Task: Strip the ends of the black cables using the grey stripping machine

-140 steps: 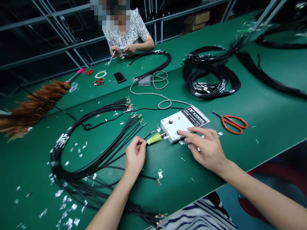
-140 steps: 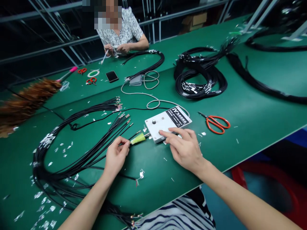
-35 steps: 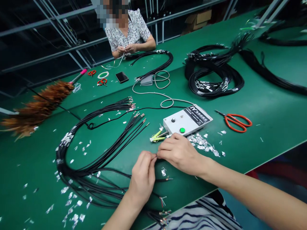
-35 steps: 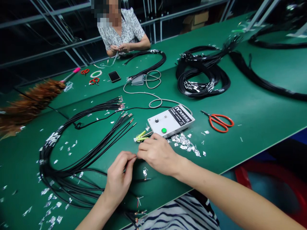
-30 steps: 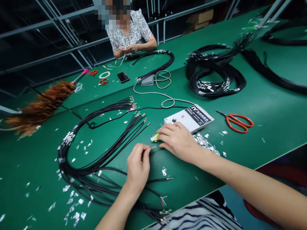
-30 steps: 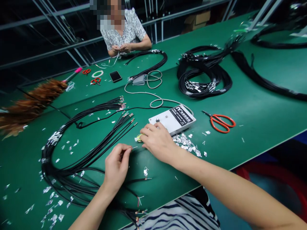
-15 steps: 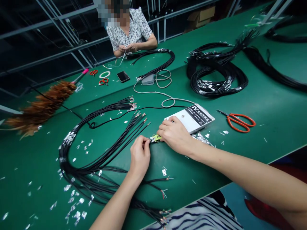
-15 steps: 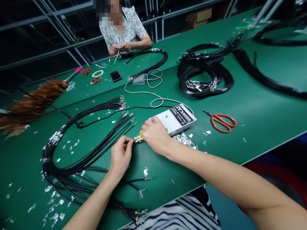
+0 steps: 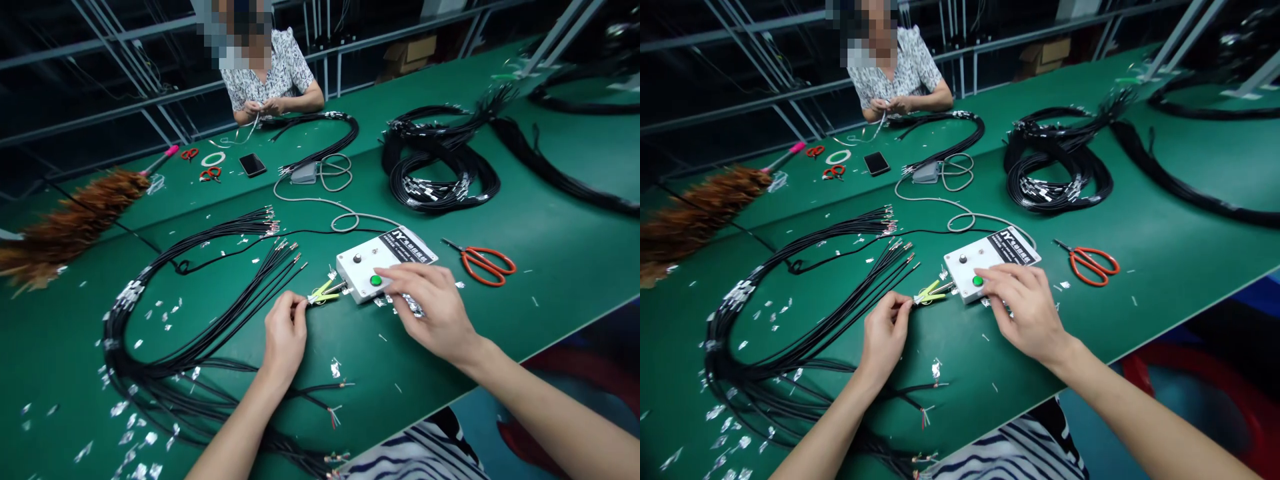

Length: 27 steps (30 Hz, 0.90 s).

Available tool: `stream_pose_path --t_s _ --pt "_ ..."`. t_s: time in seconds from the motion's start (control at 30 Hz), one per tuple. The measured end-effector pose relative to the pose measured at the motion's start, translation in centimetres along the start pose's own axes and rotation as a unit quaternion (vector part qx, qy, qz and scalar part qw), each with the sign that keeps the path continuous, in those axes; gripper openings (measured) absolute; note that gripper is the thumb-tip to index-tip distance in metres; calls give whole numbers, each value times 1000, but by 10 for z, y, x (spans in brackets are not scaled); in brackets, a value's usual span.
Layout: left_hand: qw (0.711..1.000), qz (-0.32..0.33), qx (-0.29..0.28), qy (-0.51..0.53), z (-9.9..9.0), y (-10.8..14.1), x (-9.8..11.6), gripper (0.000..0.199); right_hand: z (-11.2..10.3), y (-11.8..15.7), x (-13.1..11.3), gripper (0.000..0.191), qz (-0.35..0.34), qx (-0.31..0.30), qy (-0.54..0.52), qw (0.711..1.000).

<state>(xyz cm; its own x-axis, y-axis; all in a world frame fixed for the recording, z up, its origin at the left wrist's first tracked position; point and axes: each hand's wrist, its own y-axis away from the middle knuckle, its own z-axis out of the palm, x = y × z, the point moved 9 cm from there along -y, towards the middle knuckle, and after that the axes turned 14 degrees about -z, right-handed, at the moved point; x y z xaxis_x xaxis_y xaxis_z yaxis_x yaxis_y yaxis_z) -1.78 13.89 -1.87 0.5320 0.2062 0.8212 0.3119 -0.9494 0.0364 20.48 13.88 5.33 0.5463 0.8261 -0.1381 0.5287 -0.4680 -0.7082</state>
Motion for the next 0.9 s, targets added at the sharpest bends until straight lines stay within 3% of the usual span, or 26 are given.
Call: stream_pose_path --t_s 0.17,0.37,0.5,0.6,0.7,0.8,0.9 --pt "1000 -8 2 7 -2 1 -2 18 6 16 -6 22 -11 -17 30 999" --pt "999 -40 6 23 -12 5 -14 17 6 14 -4 23 -31 -4 60 998" --pt "995 -76 -22 59 -19 18 -17 19 3 12 -7 20 -32 11 42 999" --pt "984 -114 -76 112 -16 33 -12 21 4 11 -17 20 -25 21 -11 999" --pt "968 -150 -122 157 -11 47 -7 22 19 8 -34 19 -16 1 -124 992" --pt "964 -158 -140 158 -8 55 -3 23 41 2 -51 16 5 -35 -212 977" --pt "964 -156 -153 151 -4 60 -3 24 55 -5 -66 13 -10 -57 -232 971"
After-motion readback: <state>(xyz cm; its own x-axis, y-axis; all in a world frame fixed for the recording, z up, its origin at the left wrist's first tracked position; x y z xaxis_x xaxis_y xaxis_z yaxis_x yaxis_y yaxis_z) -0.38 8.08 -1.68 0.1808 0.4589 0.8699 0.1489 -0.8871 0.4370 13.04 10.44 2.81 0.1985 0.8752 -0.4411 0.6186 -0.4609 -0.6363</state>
